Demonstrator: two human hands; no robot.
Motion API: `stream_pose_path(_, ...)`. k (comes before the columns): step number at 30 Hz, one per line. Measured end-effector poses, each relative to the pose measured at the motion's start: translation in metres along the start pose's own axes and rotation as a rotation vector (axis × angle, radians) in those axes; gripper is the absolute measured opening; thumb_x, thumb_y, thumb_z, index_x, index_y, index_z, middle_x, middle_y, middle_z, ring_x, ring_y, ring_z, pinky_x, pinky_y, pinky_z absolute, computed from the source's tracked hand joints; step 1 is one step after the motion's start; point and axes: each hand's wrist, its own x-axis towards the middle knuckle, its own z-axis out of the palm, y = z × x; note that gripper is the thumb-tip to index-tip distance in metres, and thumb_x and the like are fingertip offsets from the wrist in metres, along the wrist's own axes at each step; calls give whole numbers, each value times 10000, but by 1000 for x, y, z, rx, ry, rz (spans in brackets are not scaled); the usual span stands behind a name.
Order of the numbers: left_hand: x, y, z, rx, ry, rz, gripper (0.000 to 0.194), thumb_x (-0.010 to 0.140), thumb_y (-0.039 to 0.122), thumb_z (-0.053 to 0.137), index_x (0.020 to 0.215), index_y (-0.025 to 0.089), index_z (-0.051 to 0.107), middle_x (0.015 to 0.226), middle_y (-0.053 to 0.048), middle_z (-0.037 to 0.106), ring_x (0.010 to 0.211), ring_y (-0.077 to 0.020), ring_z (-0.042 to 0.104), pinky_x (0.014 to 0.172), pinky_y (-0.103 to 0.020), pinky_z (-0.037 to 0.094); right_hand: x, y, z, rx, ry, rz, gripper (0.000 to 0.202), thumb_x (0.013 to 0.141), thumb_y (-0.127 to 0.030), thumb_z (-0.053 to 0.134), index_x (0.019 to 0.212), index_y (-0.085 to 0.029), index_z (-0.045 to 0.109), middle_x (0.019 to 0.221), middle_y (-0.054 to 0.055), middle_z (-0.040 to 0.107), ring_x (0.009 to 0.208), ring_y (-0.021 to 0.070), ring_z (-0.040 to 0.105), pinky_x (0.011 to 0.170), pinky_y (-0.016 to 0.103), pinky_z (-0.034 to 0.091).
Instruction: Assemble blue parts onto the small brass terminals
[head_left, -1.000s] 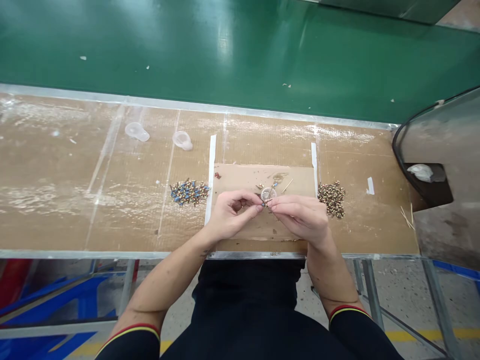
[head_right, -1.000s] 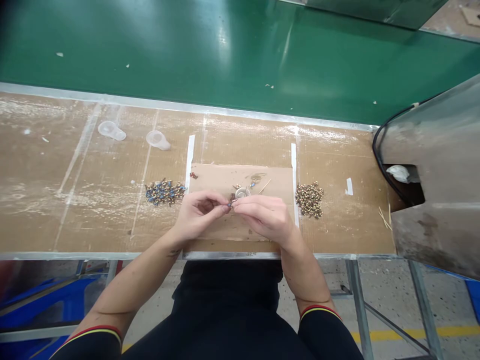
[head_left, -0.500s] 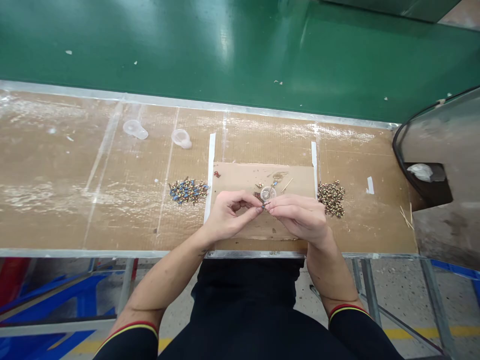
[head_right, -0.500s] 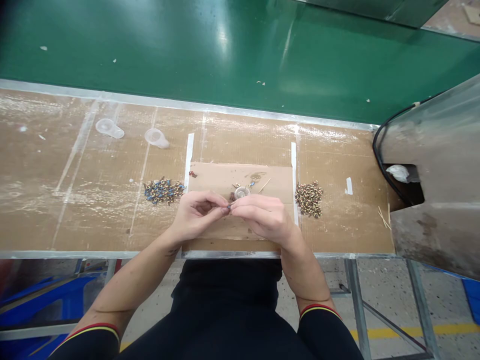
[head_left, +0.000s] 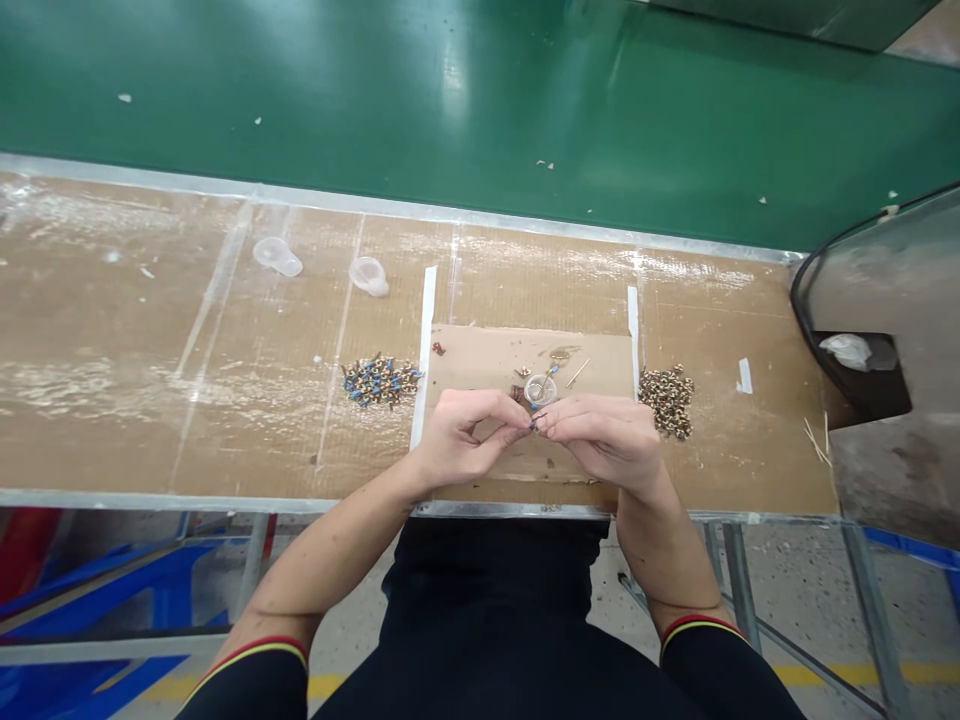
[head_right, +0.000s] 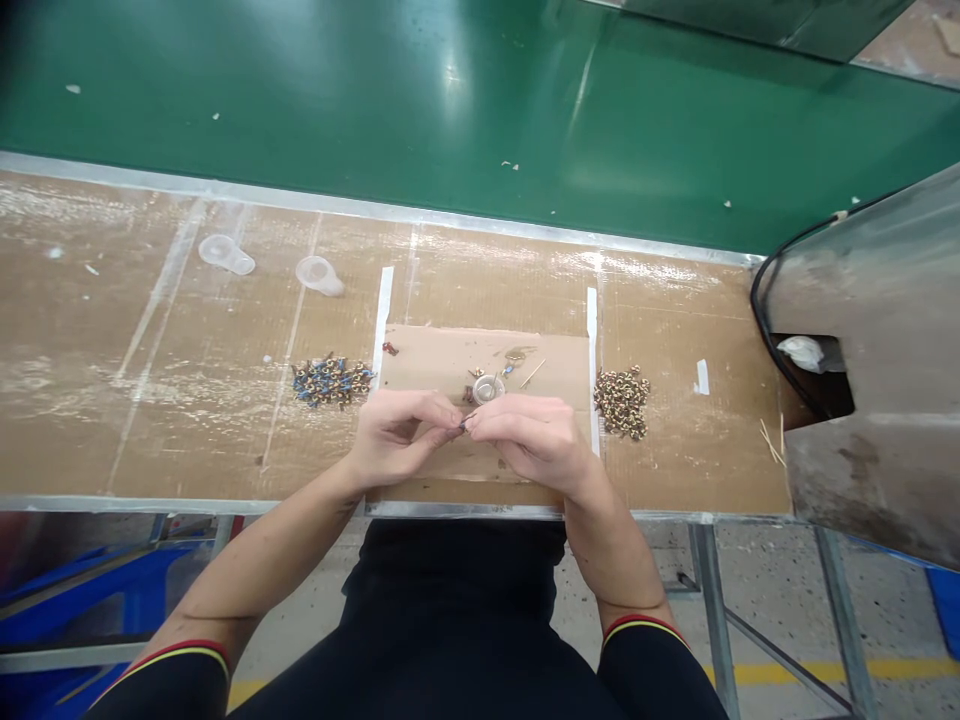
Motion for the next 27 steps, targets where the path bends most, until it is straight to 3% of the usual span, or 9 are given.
stream_pose_path(6, 0, -1, 2, 3, 50, 65, 112, 873, 61, 675, 862, 170, 697, 784, -55, 769, 723, -149, 747, 669, -243, 626, 2, 2, 3, 17, 71, -52, 255, 881, -6, 664, 1040, -201, 710, 896, 45, 798, 820, 173, 785, 737, 292, 677)
stream_pose_path(12, 1, 1, 2, 69, 160, 220, 198, 837, 6, 687, 936, 177, 687, 807, -45, 753, 745, -141, 734, 674, -239, 621, 1, -2, 0, 9, 261, -9, 410, 871, -96, 728, 1251, -239, 672, 1041, 60, 779, 717, 149, 757, 599, 250, 654)
stream_pose_path(14, 2, 1, 1, 108, 150, 252, 216, 837, 9, 689, 962, 186, 687, 829, -44, 755, 759, -143, 736, 674, -238, 620, 1, -3, -1, -58, 216, 32, 370, 897, -154, 717, 1254, -239, 674, 1046, 65, 772, 643, 130, 723, 563, 242, 633)
stream_pose_path(19, 1, 3, 2, 167, 75, 297, 218, 855, 35, 686, 1004, 194, 693, 862, -53, 764, 775, -150, 734, 685, -247, 626, 3, -5, 1, -183, 62, 26, 132, 930, -169, 673, 1041, -218, 723, 795, 23, 768, 694, 156, 739, 636, 255, 633)
stream_pose_path(22, 1, 2, 3, 158, 74, 280, 222, 857, 43, 696, 1031, 180, 689, 875, -63, 765, 790, -150, 734, 708, -245, 623, 5, -7, 2, -194, 70, 30, 96, 926, -141, 664, 975, -211, 710, 762, 17, 760, 659, 146, 728, 613, 242, 622)
stream_pose_path(27, -1, 1, 3, 161, 50, 152, 208, 907, 228, 712, 1103, 164, 686, 925, -87, 772, 835, -177, 743, 749, -281, 626, 5, -8, 3, -199, 120, 20, 153, 908, -119, 664, 1007, -223, 721, 761, 15, 763, 661, 151, 732, 588, 237, 614)
